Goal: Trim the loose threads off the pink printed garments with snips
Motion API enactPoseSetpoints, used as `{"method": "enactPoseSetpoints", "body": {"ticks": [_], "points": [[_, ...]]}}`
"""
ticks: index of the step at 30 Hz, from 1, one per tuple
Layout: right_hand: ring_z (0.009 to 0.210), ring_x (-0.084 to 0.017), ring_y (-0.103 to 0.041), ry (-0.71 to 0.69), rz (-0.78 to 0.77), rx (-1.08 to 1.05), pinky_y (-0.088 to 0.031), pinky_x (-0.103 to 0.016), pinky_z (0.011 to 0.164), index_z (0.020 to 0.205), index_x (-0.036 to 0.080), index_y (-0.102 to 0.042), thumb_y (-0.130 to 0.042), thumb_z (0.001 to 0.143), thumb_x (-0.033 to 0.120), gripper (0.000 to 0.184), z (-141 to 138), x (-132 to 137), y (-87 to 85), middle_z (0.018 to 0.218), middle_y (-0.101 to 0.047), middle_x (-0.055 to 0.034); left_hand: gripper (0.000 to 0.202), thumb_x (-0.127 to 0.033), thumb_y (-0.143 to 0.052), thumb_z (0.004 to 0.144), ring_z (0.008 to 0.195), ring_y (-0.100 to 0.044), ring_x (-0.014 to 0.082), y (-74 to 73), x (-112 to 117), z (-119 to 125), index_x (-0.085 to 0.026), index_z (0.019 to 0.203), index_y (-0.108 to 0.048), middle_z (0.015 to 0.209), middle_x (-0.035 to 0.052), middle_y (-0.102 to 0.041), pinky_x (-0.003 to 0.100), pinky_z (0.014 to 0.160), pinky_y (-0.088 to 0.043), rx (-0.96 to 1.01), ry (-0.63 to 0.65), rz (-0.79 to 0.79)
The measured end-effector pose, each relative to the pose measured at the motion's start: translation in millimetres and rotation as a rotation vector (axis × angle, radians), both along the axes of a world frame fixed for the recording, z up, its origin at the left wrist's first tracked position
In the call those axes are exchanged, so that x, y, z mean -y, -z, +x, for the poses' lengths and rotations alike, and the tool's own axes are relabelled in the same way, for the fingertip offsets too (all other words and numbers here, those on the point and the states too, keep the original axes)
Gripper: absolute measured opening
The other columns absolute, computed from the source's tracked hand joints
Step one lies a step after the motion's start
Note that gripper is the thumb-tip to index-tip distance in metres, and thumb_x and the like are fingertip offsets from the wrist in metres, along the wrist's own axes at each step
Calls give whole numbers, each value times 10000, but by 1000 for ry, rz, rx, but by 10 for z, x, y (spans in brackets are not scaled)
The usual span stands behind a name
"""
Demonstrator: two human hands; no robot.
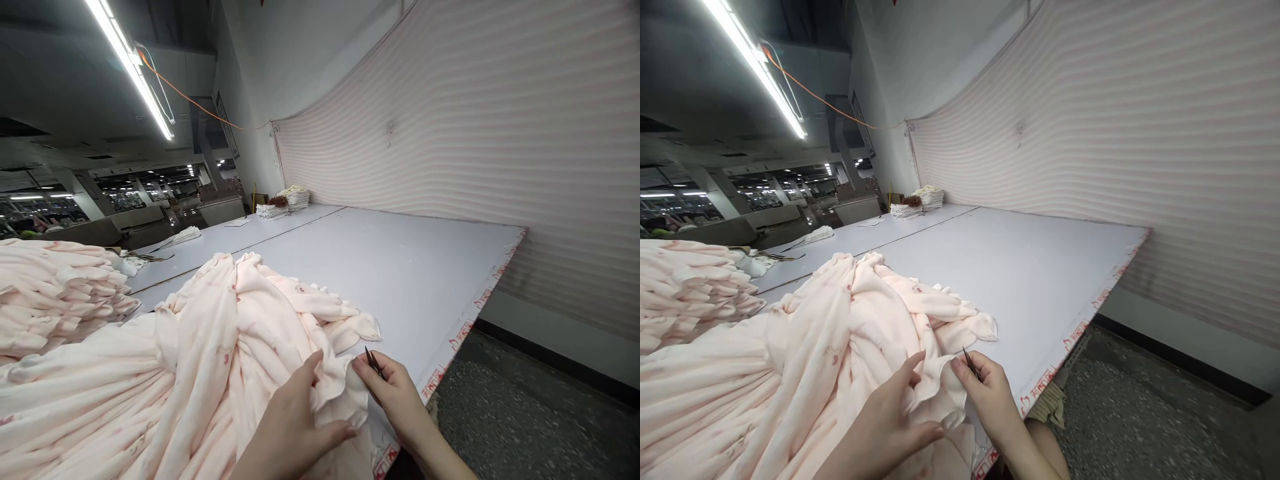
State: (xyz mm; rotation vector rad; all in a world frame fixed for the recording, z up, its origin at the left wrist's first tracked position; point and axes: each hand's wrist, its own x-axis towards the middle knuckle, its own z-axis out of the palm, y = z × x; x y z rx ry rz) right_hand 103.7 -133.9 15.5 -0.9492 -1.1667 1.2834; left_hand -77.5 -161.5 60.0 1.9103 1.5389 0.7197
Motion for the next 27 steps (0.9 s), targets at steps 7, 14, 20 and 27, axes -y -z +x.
{"method": "enactPoseSetpoints", "body": {"ticks": [7,14,20,27], "points": [[693,-177,-584,88,-33,-45,-473,-255,612,816,173,-599,-551,811,462,293,-25,-12,48,726,-622,-25,254,-187,-445,784,635,-528,157,-14,-89,10,-222,993,-585,740,-13,-595,225,565,-362,180,-113,3],[1134,-230,-510,42,319,395,-483,-308,850,1268,285,-494,-568,790,260,484,39,188,-152,1337,-467,-75,100,-209,-510,776,613,-495,109,-221,-237,68,-171,803,-598,718,-23,-558,193,554,-366,398,37,-145],[609,-132,-541,100,64,85,-456,-221,568,751,188,-562,-593,791,398,216,-79,-43,-119,662,-560,20,267,-352,-550,807,767,-571,166,-328,-197,159,-192,1021,-555,973,48,-607,268,691,-450,417,-1,-2],[354,-12,-82,-10,-252,-376,-59,-164,355,638,191,-406,-657,758,438,372,-132,-3,-95,380,-232,147,399,-224,-623,717,863,-583,225,315,7,373,-194,1076,-452,962,60,-579,340,727,-479,-36,-48,287]]}}
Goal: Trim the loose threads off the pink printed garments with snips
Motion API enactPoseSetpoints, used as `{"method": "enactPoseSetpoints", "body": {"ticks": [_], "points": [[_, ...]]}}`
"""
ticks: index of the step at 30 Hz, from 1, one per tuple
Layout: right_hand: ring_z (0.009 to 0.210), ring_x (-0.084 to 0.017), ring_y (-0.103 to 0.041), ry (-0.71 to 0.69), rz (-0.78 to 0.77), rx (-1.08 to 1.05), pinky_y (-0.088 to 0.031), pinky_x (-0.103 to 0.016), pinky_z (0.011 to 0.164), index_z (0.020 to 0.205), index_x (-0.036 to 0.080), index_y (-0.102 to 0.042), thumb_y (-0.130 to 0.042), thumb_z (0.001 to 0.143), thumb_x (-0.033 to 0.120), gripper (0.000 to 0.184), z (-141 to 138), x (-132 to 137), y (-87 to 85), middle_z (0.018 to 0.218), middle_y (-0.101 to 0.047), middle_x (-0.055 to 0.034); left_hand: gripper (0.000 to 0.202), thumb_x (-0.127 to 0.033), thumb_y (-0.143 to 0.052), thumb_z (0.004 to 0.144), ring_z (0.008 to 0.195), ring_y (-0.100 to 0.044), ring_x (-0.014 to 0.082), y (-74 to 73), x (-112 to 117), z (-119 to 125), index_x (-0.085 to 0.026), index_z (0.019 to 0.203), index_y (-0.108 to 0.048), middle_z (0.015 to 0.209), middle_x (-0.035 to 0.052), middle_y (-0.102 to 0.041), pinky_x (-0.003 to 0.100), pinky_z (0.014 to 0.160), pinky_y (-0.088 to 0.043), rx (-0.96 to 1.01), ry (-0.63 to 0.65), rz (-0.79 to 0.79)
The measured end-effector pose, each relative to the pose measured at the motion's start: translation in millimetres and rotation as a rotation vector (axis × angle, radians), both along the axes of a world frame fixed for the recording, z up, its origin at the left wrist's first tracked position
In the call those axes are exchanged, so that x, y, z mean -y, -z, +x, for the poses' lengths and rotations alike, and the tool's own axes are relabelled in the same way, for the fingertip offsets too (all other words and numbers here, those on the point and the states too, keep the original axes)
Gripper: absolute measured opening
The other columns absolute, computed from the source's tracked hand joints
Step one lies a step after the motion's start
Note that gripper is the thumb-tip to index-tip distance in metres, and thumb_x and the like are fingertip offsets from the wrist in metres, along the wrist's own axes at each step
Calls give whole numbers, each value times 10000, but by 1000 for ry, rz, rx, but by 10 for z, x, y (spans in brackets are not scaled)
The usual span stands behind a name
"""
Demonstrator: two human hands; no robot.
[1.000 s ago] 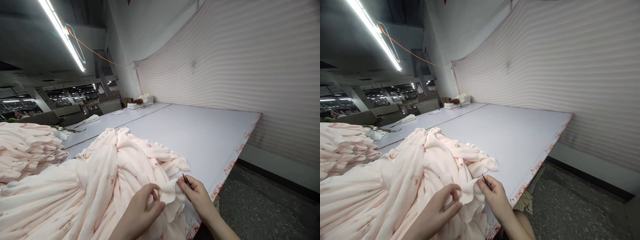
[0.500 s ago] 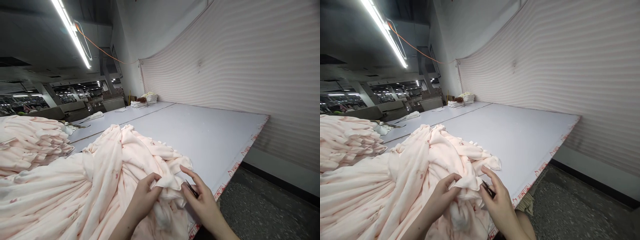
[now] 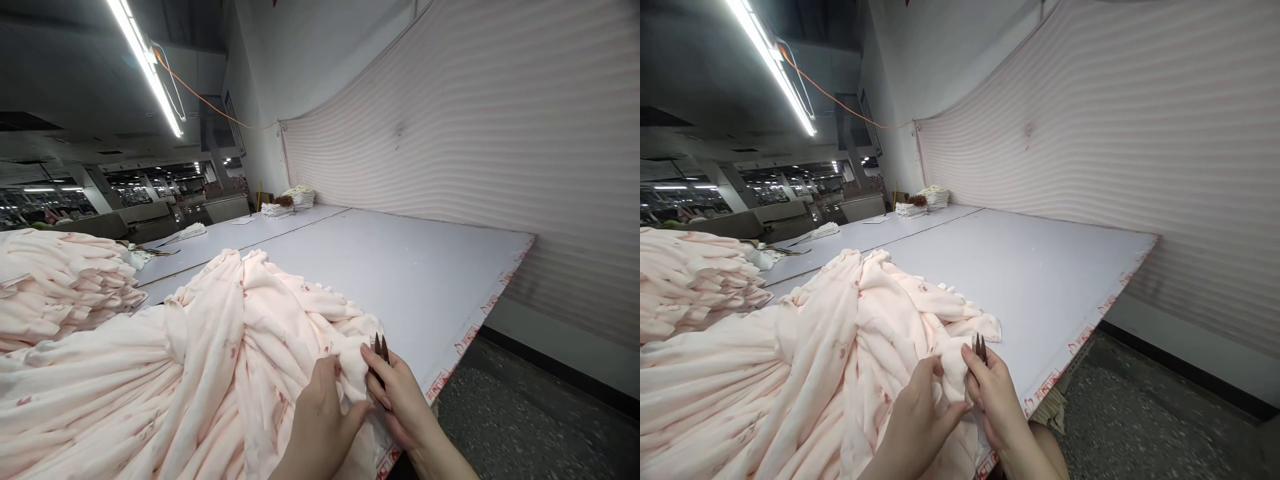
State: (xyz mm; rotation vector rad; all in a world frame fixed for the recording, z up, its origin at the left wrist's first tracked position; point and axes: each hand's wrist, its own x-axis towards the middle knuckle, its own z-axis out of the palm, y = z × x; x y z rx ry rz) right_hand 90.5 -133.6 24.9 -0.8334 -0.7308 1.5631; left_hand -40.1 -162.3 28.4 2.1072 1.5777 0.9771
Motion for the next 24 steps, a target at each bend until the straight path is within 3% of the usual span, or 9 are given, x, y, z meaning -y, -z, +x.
{"method": "enactPoseSetpoints", "body": {"ticks": [3,6,9,11,13,16,20,24], "points": [[367,-19,-85,55,19,2,-80,-167,367,664,190,-422,-648,769,436,350,19,15,-46,388,-226,147,357,-72,-430,769,894,-591,210,108,-35,46,-183,1108,-428,980,79,-579,326,739,-482,-63,12,124],[378,-38,-193,172,51,118,-173,-160,367,700,195,-454,-639,757,462,330,95,-52,-31,449,-287,122,265,-67,-390,797,814,-594,189,39,-44,7,-196,1010,-481,877,48,-588,295,701,-471,-63,38,185],[599,-120,-494,315,205,469,-402,-201,519,776,197,-509,-635,742,455,289,200,-89,23,680,-517,27,129,-145,-420,843,758,-585,171,-80,-33,-47,-206,885,-526,813,23,-589,266,677,-456,22,47,150],[816,-183,-553,375,320,742,-456,-253,668,871,207,-530,-602,770,425,251,264,-45,36,875,-569,-24,102,-195,-440,857,762,-586,169,-133,-35,-65,-205,874,-540,819,23,-601,251,667,-453,91,18,103],[894,-202,-559,337,420,937,-465,-275,724,938,224,-541,-559,806,397,218,318,45,12,959,-573,-42,104,-239,-448,865,735,-582,167,-150,-44,-69,-203,868,-545,799,22,-603,232,608,-441,130,-12,50],[890,-192,-585,140,536,1066,-484,-255,700,1022,253,-573,-535,833,381,232,372,189,-75,1023,-586,-50,115,-262,-446,869,708,-574,165,-126,-58,-66,-200,849,-540,773,20,-594,220,556,-418,147,-26,35],[911,-190,-609,-24,559,1109,-499,-239,672,1116,283,-591,-487,871,374,281,390,264,-189,1064,-616,-49,101,-232,-438,870,733,-573,164,-99,-70,-60,-195,863,-532,795,23,-586,234,622,-433,121,2,96],[889,-197,-627,-71,549,1104,-499,-267,730,1042,262,-658,-500,865,348,253,371,224,-254,1002,-660,-45,102,-181,-421,869,756,-567,156,-125,-76,-48,-192,854,-521,802,21,-572,244,674,-432,71,49,139]]}}
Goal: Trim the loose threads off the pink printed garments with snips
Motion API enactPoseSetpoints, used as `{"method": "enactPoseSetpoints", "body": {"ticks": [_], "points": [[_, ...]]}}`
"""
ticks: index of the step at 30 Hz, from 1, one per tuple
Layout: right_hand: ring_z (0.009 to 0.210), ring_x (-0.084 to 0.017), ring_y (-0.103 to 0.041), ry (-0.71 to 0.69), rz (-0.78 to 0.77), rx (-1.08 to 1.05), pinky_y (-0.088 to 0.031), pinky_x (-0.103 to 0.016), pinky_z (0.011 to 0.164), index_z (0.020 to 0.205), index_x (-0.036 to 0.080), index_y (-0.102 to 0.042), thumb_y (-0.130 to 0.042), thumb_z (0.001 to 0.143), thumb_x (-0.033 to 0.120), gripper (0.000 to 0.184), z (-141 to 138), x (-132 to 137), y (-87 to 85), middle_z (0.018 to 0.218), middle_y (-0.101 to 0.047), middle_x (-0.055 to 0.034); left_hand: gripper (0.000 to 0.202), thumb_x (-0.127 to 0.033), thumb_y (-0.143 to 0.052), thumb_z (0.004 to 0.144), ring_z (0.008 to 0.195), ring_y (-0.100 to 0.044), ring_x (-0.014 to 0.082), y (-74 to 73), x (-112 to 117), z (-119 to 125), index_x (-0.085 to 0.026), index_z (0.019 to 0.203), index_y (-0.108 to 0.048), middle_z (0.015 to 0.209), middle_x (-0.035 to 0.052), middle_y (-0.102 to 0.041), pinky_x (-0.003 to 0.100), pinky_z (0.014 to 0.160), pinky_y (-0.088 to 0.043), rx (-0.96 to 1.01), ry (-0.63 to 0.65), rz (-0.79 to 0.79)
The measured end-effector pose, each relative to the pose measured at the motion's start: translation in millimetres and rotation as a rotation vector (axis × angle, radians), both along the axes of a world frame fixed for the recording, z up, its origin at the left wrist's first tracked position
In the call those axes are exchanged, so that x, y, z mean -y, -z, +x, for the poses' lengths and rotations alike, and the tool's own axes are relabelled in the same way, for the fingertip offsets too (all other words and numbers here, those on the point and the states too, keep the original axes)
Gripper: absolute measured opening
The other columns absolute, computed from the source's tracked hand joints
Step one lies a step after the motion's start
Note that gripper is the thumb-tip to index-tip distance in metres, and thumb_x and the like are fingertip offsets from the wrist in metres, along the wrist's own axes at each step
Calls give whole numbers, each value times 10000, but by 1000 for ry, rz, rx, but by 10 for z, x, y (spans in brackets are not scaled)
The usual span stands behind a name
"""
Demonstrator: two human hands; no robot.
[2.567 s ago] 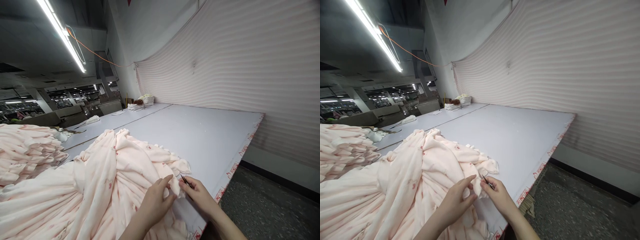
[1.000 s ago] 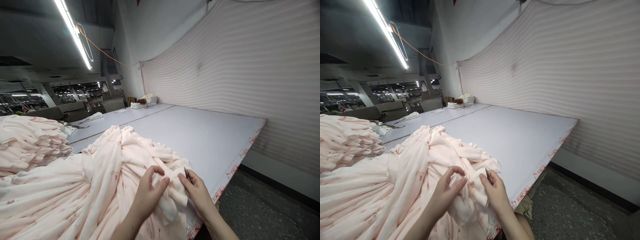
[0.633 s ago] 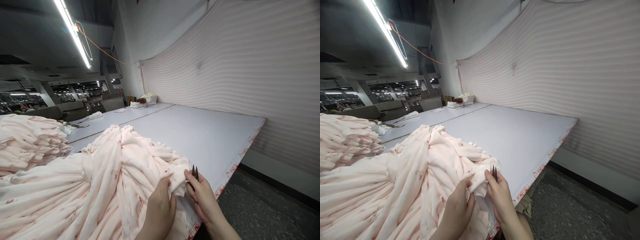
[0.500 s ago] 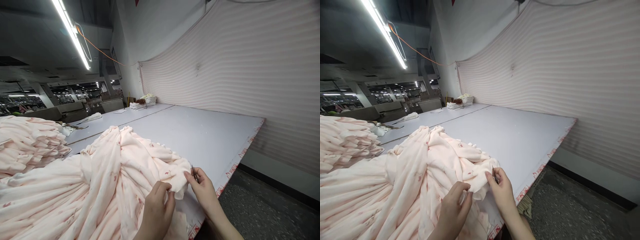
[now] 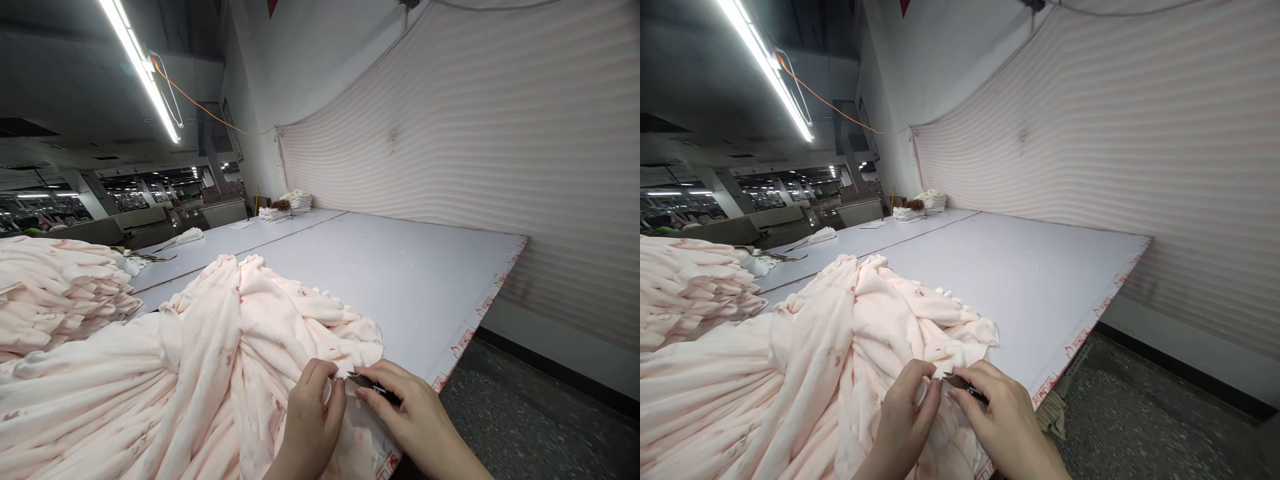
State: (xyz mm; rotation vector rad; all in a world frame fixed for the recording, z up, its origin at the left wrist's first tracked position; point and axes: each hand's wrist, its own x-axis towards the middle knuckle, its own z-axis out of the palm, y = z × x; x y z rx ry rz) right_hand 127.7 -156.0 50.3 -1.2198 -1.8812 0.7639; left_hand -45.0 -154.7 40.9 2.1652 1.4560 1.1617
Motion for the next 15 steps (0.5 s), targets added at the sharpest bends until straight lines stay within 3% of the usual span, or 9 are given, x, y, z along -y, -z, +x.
{"method": "enactPoseSetpoints", "body": {"ticks": [6,9,11,15], "points": [[876,-192,-636,8,-11,-38,-496,-264,743,984,259,-690,-499,863,350,243,7,-23,15,955,-683,-37,108,-144,-423,851,751,-566,148,-18,7,-6,-194,844,-518,801,20,-566,235,667,-436,-2,23,20],[935,-195,-619,77,2,-62,-492,-265,766,1064,273,-638,-542,832,358,264,-8,-30,65,1034,-661,-32,106,-167,-431,849,779,-573,157,-25,4,-5,-191,853,-535,830,31,-578,242,689,-444,41,37,4],[919,-192,-612,103,31,-76,-486,-265,754,1059,266,-613,-573,807,341,266,-49,-76,100,1026,-652,-28,108,-219,-450,853,756,-573,162,-49,-8,-5,-189,848,-553,808,30,-588,232,643,-443,103,19,-78],[709,-162,-586,104,66,-188,-448,-228,592,783,199,-603,-510,844,311,158,-175,-253,165,755,-630,-13,181,-333,-499,837,615,-540,137,-135,-61,-41,-179,786,-580,691,-3,-566,189,495,-389,267,45,-391]]}}
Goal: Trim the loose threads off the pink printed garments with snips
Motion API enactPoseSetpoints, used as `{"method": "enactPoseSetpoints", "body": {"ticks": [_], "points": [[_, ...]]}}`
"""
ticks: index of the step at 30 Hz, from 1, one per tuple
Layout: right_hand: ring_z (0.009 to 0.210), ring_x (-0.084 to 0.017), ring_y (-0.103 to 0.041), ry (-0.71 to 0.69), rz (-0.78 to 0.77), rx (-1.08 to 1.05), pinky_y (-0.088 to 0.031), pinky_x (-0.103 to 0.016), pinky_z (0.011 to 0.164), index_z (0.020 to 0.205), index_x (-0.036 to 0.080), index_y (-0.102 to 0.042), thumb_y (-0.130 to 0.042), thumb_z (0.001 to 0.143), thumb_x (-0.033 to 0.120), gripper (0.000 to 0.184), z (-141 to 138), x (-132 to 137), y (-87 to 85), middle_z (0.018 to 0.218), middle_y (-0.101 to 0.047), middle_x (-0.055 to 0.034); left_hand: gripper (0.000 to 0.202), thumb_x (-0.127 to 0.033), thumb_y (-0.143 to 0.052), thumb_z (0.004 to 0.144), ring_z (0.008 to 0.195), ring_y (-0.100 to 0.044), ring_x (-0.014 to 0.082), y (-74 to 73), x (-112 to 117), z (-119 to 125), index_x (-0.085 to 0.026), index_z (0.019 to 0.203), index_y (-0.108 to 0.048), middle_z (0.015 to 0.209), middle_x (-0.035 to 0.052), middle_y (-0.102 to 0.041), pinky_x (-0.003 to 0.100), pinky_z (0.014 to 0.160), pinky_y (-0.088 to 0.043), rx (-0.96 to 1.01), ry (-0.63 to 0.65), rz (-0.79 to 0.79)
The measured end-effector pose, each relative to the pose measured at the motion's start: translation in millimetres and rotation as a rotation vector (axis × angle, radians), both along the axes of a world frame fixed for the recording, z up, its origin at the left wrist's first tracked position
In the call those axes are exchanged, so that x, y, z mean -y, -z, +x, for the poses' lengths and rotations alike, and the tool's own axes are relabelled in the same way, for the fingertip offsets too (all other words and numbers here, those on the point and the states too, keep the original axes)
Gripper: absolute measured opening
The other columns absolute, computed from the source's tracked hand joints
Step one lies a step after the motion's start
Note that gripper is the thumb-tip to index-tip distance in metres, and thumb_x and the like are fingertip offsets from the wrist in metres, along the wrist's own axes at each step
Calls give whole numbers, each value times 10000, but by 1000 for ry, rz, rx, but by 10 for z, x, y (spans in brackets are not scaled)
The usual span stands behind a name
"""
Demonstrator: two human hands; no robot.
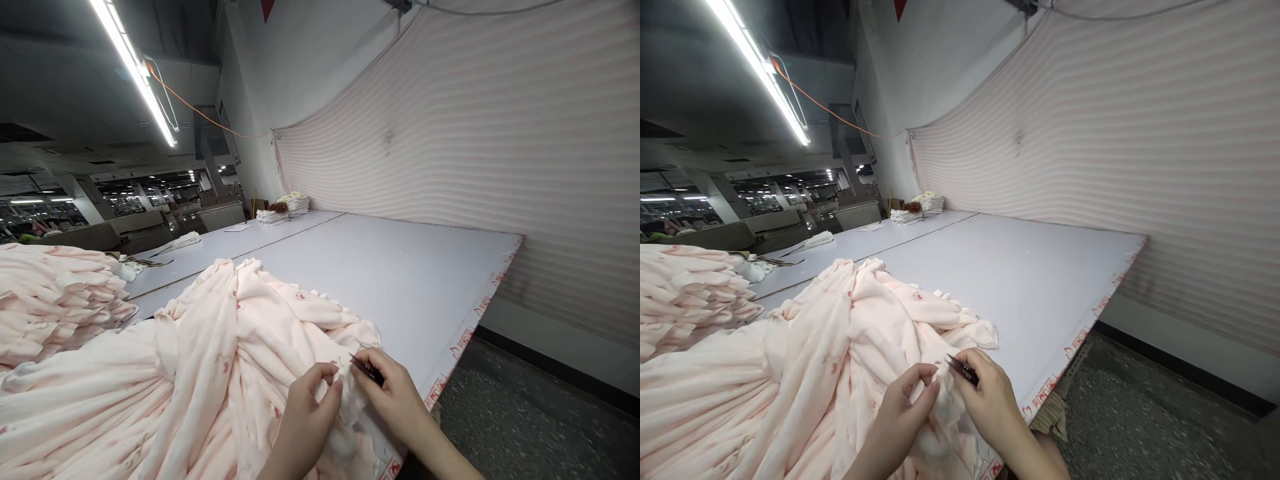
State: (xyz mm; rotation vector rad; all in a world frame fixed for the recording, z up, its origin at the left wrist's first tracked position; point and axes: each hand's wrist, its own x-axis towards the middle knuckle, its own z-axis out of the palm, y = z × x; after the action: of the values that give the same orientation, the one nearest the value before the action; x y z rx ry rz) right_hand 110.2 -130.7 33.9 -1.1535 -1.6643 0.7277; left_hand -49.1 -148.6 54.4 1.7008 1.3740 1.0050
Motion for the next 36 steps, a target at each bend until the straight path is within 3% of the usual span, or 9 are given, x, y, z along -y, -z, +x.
{"method": "enactPoseSetpoints", "body": {"ticks": [3,6,8,11,16,18,25,30,36], "points": [[694,-157,-581,7,-20,-163,-455,-220,593,790,184,-581,-515,847,342,181,-69,-59,32,732,-612,-12,251,-395,-504,834,520,-476,104,-30,-49,-47,-165,758,-570,583,-38,-496,182,481,-374,113,40,-183],[820,-177,-601,-90,-15,-193,-476,-246,722,938,201,-596,-556,830,358,194,-99,-1,42,905,-635,-37,273,-432,-498,841,486,-425,85,11,-82,-74,-167,811,-555,551,-64,-447,182,483,-369,223,27,-245],[844,-189,-599,-114,-8,-136,-469,-261,743,972,216,-610,-585,810,351,212,-112,46,44,949,-643,-43,270,-438,-492,848,498,-425,82,56,-87,-75,-174,838,-550,582,-64,-450,186,502,-380,255,39,-230],[740,-178,-587,-91,-57,-127,-455,-250,665,845,189,-615,-495,863,367,215,-141,59,62,776,-639,-27,269,-432,-462,866,544,-444,88,89,-64,-67,-178,823,-541,662,-47,-472,194,528,-393,232,78,-182],[612,-131,-511,-66,-85,-154,-396,-216,556,803,175,-544,-421,902,387,265,-217,8,125,696,-577,4,218,-373,-498,852,669,-497,122,14,-12,-52,-202,970,-563,759,-25,-524,209,598,-406,91,61,-117],[613,-129,-511,-64,-99,-187,-394,-211,539,803,177,-536,-424,900,397,266,-233,6,132,702,-571,4,210,-366,-492,853,710,-511,137,-8,-14,-52,-188,907,-590,757,-13,-546,219,629,-411,51,75,-100],[900,-207,-596,-139,-103,-131,-465,-284,782,1003,200,-623,-558,828,349,238,-34,87,33,943,-645,-53,248,-398,-476,848,588,-465,106,51,-48,-74,-165,822,-557,697,-26,-502,198,526,-395,214,27,-218],[833,-204,-622,-170,-121,-44,-478,-295,760,998,237,-692,-548,841,353,242,22,81,-10,862,-679,-42,207,-352,-479,853,655,-468,113,29,-46,-45,-168,821,-568,720,-21,-510,196,583,-392,175,78,-149],[813,-212,-619,-237,-235,-231,-480,-287,731,896,198,-727,-569,818,400,268,-69,55,31,814,-691,-45,212,-349,-471,849,687,-486,132,-10,-68,-20,-172,786,-568,715,-17,-521,210,618,-402,98,90,-121]]}}
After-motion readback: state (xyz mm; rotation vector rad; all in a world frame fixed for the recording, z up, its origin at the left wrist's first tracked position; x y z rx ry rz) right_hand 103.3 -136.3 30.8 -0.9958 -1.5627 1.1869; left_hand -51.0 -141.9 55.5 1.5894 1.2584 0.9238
